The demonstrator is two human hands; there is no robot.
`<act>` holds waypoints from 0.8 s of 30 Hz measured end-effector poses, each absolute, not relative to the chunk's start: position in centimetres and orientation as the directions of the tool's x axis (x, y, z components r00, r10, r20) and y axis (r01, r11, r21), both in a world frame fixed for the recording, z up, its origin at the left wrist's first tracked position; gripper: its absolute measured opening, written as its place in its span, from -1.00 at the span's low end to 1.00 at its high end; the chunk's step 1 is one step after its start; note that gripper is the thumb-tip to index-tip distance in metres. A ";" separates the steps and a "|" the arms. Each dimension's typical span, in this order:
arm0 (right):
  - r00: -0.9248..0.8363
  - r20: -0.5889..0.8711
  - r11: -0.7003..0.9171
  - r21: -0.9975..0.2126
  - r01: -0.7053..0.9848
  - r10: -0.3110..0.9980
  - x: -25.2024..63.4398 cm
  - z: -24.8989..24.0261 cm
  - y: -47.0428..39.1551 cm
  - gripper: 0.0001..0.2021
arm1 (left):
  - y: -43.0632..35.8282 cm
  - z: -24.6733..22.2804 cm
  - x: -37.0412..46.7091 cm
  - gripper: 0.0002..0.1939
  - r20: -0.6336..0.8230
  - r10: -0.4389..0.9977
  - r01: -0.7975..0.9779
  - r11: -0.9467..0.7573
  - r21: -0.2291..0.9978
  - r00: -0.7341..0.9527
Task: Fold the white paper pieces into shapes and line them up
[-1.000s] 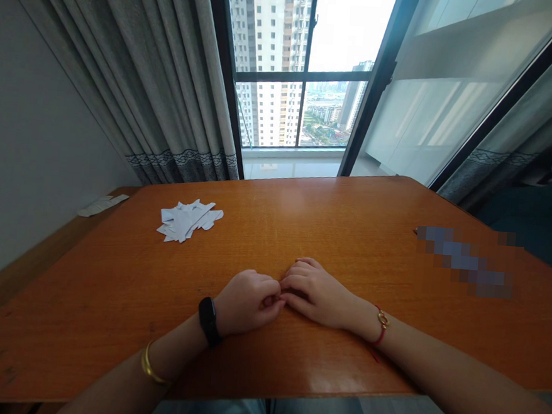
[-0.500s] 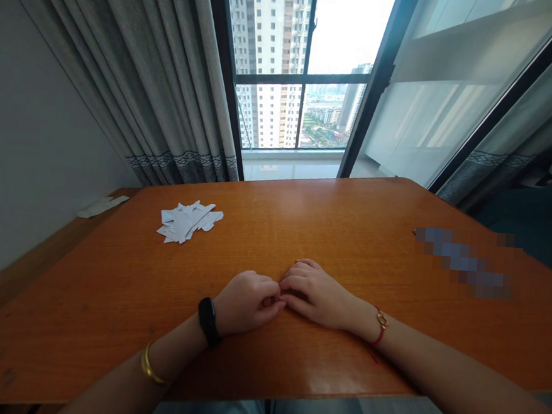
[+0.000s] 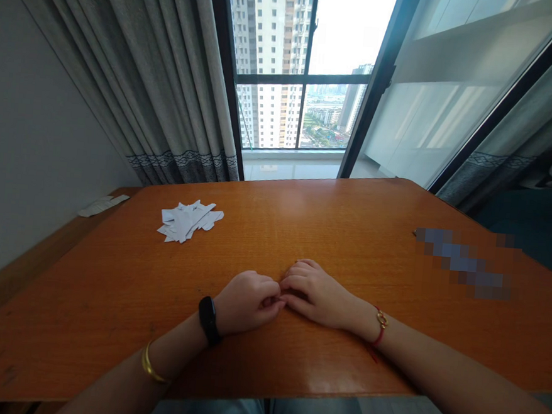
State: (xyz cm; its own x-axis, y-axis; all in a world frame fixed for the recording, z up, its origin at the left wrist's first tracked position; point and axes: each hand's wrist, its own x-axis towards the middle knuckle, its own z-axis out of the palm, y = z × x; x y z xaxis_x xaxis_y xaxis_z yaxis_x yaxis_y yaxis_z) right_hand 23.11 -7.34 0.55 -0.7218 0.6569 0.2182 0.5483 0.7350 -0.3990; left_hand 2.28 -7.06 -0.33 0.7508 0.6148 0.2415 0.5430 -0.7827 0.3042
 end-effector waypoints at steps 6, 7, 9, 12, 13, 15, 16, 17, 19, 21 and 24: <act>-0.725 0.214 0.736 -0.399 0.547 0.655 23.1 0.6 -7.3 -0.82 | -7.0 -0.4 2.2 -0.76 0.231 0.610 0.540 -0.785 0.303 0.758; -0.726 0.215 0.737 -0.399 0.546 0.653 23.1 0.6 -7.3 -0.82 | -7.0 -0.4 2.2 -0.76 0.231 0.612 0.541 -0.784 0.305 0.757; -0.726 0.217 0.738 -0.398 0.545 0.653 23.1 0.5 -7.3 -0.82 | -7.1 -0.3 2.2 -0.77 0.227 0.614 0.541 -0.781 0.311 0.756; -0.724 0.220 0.738 -0.393 0.548 0.654 23.1 0.4 -7.3 -0.83 | -7.1 -0.3 2.2 -0.79 0.217 0.620 0.546 -0.775 0.319 0.754; -0.723 0.219 0.738 -0.392 0.550 0.655 23.0 0.4 -7.3 -0.83 | -7.1 -0.2 2.2 -0.80 0.212 0.622 0.548 -0.773 0.320 0.754; -0.722 0.216 0.736 -0.393 0.552 0.657 23.0 0.4 -7.3 -0.83 | -7.1 -0.2 2.3 -0.80 0.206 0.624 0.551 -0.771 0.320 0.754; -0.722 0.215 0.735 -0.394 0.552 0.658 23.0 0.4 -7.3 -0.83 | -7.1 -0.2 2.3 -0.80 0.204 0.625 0.553 -0.770 0.319 0.753; -0.722 0.214 0.734 -0.395 0.552 0.658 23.0 0.4 -7.3 -0.83 | -7.1 -0.2 2.3 -0.80 0.205 0.626 0.554 -0.769 0.318 0.752; -0.722 0.214 0.734 -0.395 0.552 0.658 23.0 0.5 -7.3 -0.83 | -7.1 -0.2 2.3 -0.81 0.208 0.627 0.556 -0.770 0.314 0.751; -0.723 0.214 0.735 -0.394 0.552 0.657 23.0 0.5 -7.3 -0.83 | -7.1 -0.2 2.3 -0.80 0.209 0.626 0.556 -0.771 0.311 0.751; -0.725 0.211 0.735 -0.396 0.550 0.656 23.1 0.5 -7.3 -0.84 | -7.1 -0.3 2.2 -0.79 0.206 0.623 0.552 -0.773 0.313 0.755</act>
